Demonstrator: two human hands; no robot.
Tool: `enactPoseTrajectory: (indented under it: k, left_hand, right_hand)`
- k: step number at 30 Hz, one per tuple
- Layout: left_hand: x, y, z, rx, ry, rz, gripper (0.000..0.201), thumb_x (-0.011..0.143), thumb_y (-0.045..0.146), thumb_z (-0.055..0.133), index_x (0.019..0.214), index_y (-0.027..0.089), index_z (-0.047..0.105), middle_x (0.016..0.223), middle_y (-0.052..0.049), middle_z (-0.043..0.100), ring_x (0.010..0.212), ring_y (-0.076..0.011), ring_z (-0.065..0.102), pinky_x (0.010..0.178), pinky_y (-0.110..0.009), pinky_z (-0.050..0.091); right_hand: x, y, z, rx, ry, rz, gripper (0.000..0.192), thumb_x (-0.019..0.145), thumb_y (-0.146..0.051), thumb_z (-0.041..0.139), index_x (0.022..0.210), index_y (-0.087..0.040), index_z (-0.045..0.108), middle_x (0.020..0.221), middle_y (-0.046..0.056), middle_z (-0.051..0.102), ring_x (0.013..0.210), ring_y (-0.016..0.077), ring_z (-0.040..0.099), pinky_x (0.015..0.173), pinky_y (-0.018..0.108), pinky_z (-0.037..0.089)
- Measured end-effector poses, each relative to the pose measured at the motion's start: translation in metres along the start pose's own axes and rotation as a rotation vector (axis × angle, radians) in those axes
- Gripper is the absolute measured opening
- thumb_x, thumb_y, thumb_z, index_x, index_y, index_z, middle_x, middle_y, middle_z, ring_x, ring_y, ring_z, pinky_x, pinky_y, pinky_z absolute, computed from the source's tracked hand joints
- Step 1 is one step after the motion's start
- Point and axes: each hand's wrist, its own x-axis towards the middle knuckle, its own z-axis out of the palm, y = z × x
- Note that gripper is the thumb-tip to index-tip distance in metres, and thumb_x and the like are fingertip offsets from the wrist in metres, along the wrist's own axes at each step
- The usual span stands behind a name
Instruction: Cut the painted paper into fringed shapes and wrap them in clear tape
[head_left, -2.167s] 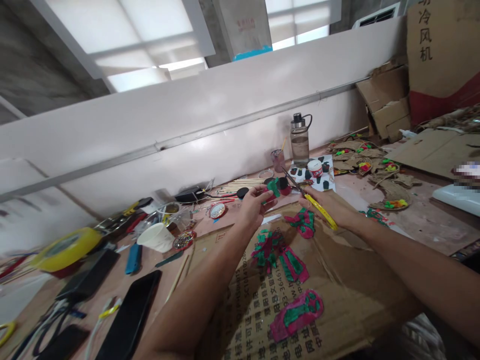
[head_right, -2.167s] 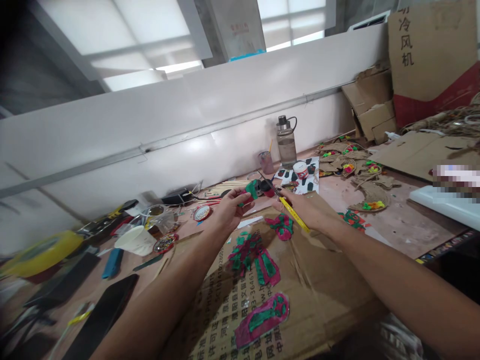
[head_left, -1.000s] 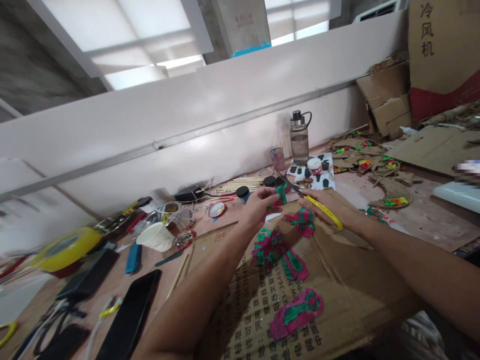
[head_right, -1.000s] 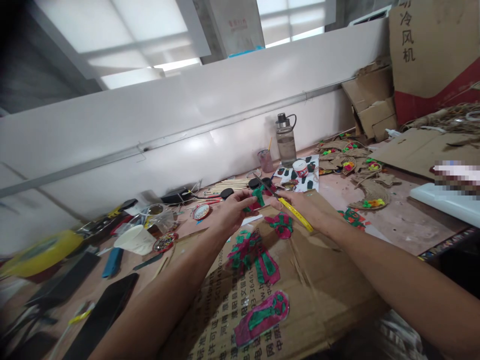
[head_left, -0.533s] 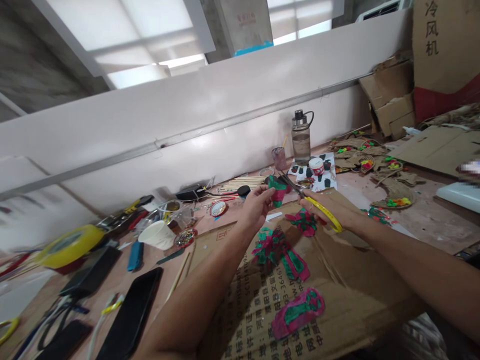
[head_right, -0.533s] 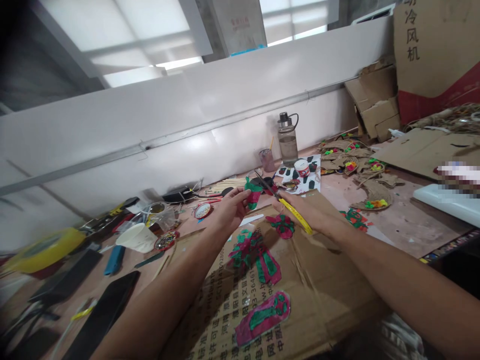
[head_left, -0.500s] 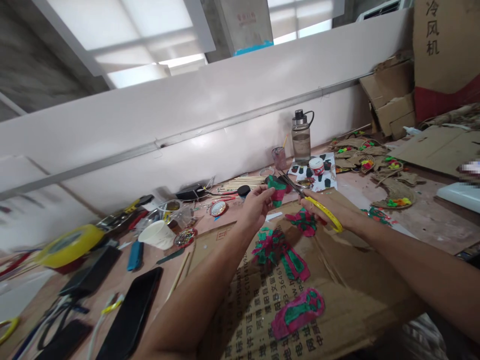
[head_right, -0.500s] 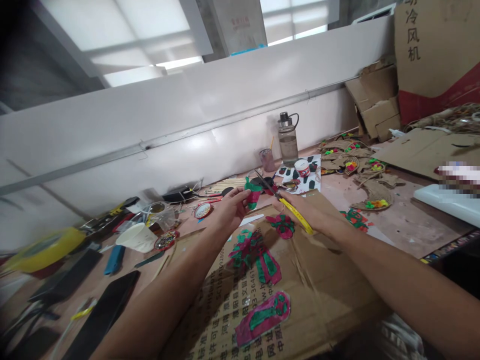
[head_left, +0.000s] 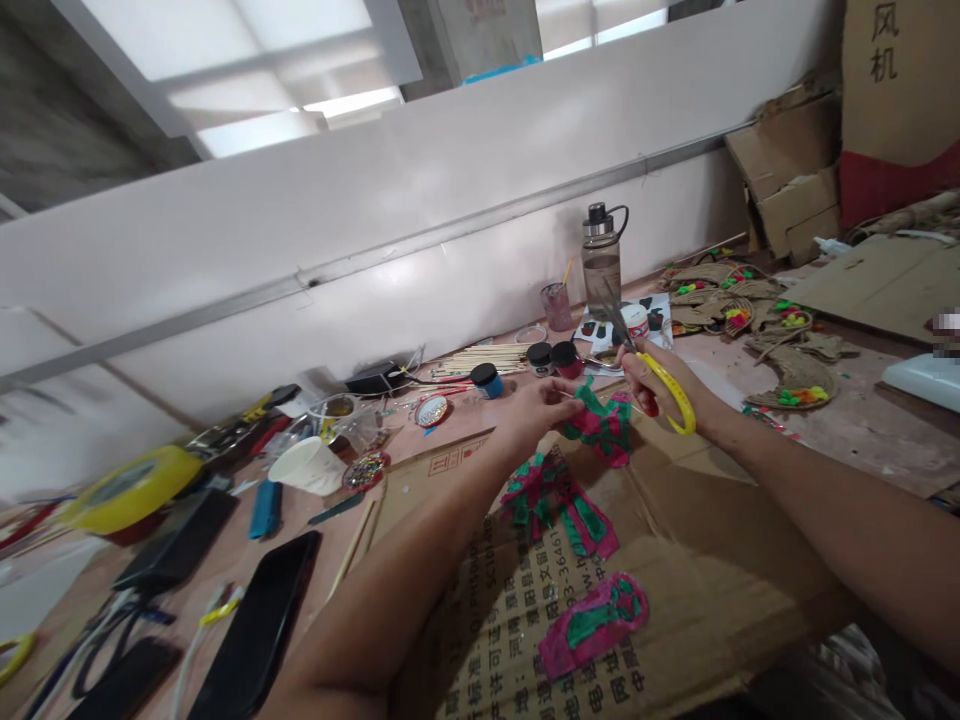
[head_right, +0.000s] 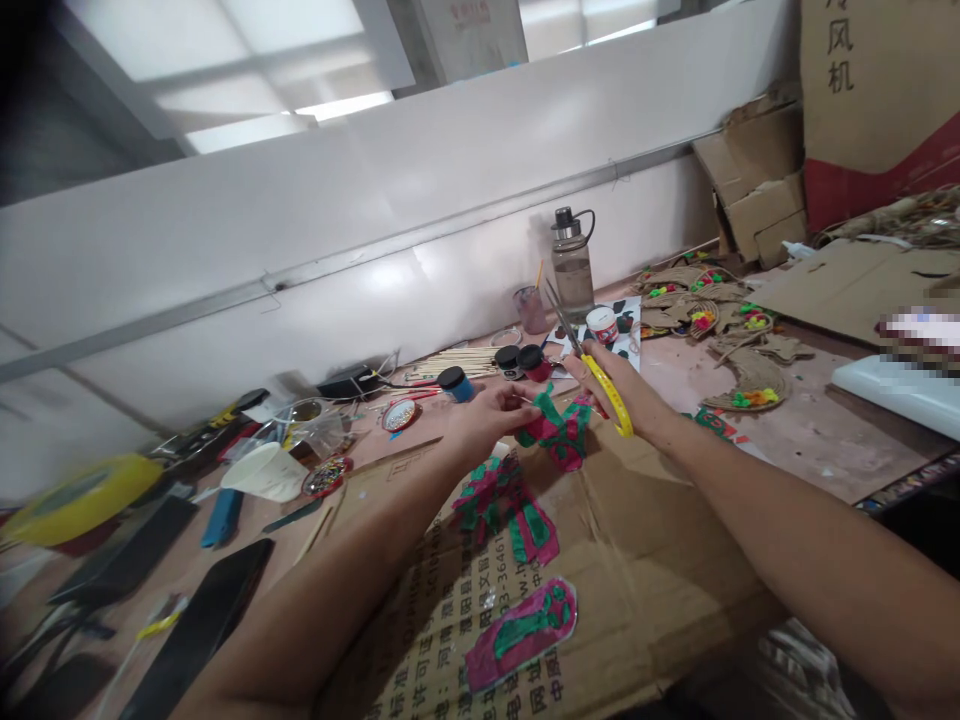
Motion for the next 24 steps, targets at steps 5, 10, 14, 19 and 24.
enactPoseTrajectory:
  k: [5, 10, 14, 19, 24]
  left_hand:
    - [0.003, -0.003, 0.026, 0.261, -0.086, 0.038, 0.027, 0.072, 0.028, 0.084, 0.090, 0.015, 0.068, 0.071, -0.001, 0.069, 0.061, -0.0123, 0.063, 0.057, -0.023, 0.048]
    - [-0.004, 0.024, 0.034, 0.697, -0.004, 0.176, 0.009, 0.080, 0.026, 0.076, 0.084, 0.018, 0.075, 0.088, -0.005, 0.077, 0.078, -0.0176, 0.067, 0.074, -0.028, 0.053]
    - [0.005, 0.036, 0.002, 0.842, 0.166, 0.152, 0.008, 0.083, 0.021, 0.070, 0.084, 0.019, 0.077, 0.087, -0.005, 0.077, 0.081, -0.0191, 0.068, 0.078, -0.028, 0.052]
    - [0.023, 0.012, -0.042, 0.985, 0.098, 0.082, 0.011, 0.081, 0.021, 0.067, 0.077, 0.017, 0.077, 0.077, -0.003, 0.074, 0.076, -0.0193, 0.066, 0.073, -0.028, 0.051]
    - [0.030, -0.008, -0.048, 1.110, -0.030, 0.020, 0.015, 0.077, 0.029, 0.072, 0.086, 0.021, 0.081, 0.083, -0.003, 0.078, 0.081, -0.0211, 0.068, 0.074, -0.027, 0.051]
  right_hand:
    - [0.003, -0.002, 0.003, 0.149, 0.071, 0.041, 0.052, 0.082, -0.074, 0.064, 0.085, -0.025, 0.049, 0.058, -0.007, 0.046, 0.041, 0.0099, 0.043, 0.037, 0.023, 0.034]
    - [0.004, 0.003, 0.004, 0.174, 0.085, 0.043, 0.048, 0.084, -0.071, 0.065, 0.095, -0.025, 0.053, 0.058, -0.008, 0.044, 0.041, 0.0092, 0.039, 0.035, 0.022, 0.032]
    - [0.005, 0.007, 0.002, 0.190, 0.083, 0.025, 0.049, 0.085, -0.072, 0.064, 0.098, -0.026, 0.053, 0.063, -0.007, 0.045, 0.045, 0.0099, 0.042, 0.036, 0.022, 0.034]
    - [0.006, 0.016, 0.000, 0.122, 0.069, -0.010, 0.045, 0.090, -0.068, 0.061, 0.101, -0.025, 0.055, 0.065, -0.006, 0.047, 0.047, 0.0096, 0.043, 0.041, 0.023, 0.036]
    - [0.008, 0.020, 0.002, 0.070, 0.072, -0.064, 0.043, 0.092, -0.066, 0.059, 0.101, -0.024, 0.057, 0.073, -0.004, 0.052, 0.050, 0.0095, 0.044, 0.046, 0.024, 0.039]
